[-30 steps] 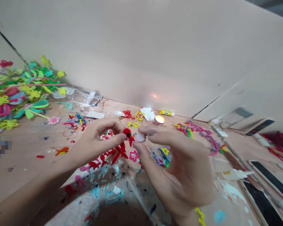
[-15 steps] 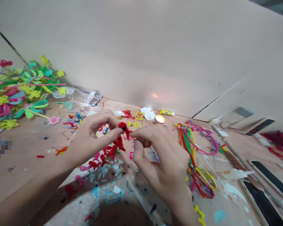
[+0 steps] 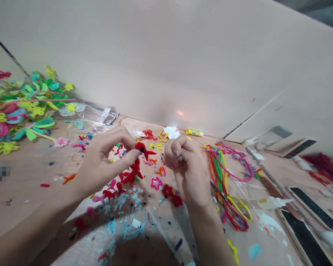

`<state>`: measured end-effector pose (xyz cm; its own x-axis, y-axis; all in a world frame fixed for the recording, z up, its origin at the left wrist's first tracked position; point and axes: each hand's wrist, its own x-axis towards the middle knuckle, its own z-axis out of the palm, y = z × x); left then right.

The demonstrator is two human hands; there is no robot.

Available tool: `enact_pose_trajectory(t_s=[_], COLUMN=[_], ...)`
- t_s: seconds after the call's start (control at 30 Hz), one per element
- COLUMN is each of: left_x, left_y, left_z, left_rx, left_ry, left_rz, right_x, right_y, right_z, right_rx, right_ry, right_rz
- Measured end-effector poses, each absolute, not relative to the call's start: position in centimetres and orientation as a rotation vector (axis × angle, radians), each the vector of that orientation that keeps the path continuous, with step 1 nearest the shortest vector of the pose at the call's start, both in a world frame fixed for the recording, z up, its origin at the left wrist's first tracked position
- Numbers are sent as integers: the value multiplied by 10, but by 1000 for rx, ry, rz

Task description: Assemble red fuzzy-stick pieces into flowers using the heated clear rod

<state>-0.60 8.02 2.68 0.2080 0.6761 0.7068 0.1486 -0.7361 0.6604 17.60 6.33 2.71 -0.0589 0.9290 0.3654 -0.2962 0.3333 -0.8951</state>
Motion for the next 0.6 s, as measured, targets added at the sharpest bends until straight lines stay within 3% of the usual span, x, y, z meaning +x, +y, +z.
enact_pose_trajectory(t_s=[0.27,0.6], left_x=[-9,-9], left_y=[82,83], left_z=[26,26], left_rx=[2004,2010], left_ry=[844,857], left_rz=[1562,1553], right_x=[182,177], right_y=[74,76], right_z=[23,22], right_rx=[-557,-637], right_ry=[-1075,-1116], right_rz=[1452,1393])
